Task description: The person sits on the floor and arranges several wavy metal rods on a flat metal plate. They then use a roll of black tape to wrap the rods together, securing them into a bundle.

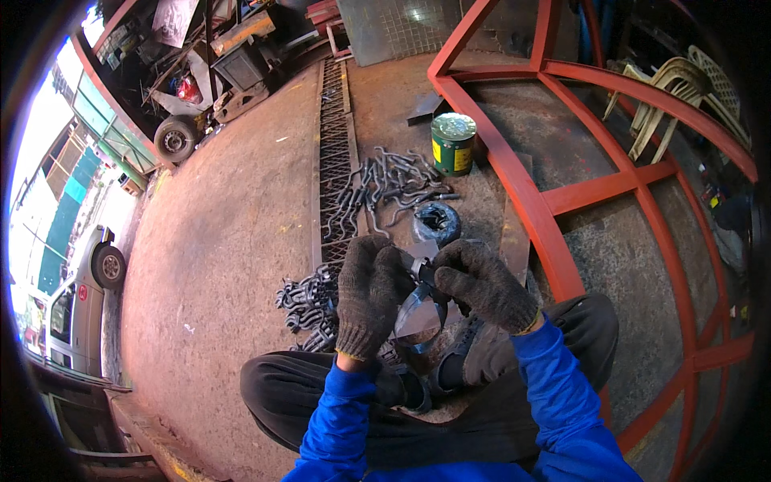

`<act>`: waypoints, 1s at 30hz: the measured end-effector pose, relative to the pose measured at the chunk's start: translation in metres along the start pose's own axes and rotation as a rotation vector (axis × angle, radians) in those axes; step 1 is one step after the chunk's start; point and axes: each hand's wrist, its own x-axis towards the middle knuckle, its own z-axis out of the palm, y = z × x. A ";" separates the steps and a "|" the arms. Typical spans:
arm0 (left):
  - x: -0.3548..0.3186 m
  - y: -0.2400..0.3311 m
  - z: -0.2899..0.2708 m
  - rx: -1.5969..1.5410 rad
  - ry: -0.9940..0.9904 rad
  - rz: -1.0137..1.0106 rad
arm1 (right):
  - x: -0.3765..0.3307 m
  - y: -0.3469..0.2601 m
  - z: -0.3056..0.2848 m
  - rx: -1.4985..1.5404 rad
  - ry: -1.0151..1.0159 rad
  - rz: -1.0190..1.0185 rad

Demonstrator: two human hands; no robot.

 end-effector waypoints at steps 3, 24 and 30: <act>0.001 0.000 0.002 -0.011 0.014 -0.012 | 0.001 0.002 0.002 -0.002 -0.005 -0.020; 0.006 -0.010 -0.001 -0.182 0.181 0.042 | 0.003 0.008 0.006 -0.524 -0.090 -0.339; 0.004 -0.012 -0.003 -0.029 0.342 0.183 | 0.001 0.002 0.012 -0.764 -0.005 -0.450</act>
